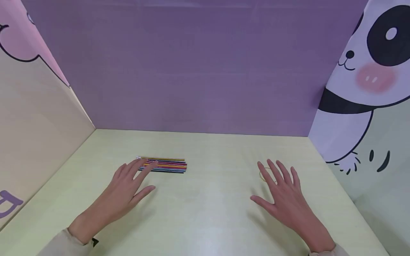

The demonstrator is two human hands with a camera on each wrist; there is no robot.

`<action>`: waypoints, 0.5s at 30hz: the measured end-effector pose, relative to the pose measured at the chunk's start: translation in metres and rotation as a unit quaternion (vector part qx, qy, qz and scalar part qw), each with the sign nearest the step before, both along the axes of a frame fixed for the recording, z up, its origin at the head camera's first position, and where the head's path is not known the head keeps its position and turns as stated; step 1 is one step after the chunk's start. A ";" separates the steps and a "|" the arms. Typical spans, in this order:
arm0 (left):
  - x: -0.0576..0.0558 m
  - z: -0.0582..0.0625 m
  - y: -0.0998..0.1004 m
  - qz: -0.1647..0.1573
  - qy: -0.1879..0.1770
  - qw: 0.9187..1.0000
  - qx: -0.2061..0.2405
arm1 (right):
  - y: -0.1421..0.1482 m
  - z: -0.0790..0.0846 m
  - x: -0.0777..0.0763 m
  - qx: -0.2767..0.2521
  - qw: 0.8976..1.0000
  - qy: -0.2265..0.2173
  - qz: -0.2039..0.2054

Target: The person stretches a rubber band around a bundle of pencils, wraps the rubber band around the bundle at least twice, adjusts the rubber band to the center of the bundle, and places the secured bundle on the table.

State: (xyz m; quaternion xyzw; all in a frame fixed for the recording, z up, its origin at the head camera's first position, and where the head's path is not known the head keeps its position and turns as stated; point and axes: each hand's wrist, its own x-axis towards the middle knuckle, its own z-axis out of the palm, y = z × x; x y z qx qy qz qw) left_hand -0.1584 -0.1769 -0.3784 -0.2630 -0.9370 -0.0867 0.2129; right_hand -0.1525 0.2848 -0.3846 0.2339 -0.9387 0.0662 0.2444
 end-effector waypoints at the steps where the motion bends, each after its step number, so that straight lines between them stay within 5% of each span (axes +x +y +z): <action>1: -0.002 0.000 -0.001 -0.005 0.009 1.000 0.002 | -0.002 0.001 -0.001 0.000 1.000 -0.002 -0.001; 9: -0.015 -0.001 -0.014 -0.014 0.008 0.999 0.043 | -0.017 0.006 -0.015 -0.012 0.998 -0.059 0.021; 15: -0.020 -0.003 -0.021 -0.008 -0.016 0.997 0.079 | -0.035 0.009 -0.025 -0.068 0.980 -0.182 0.049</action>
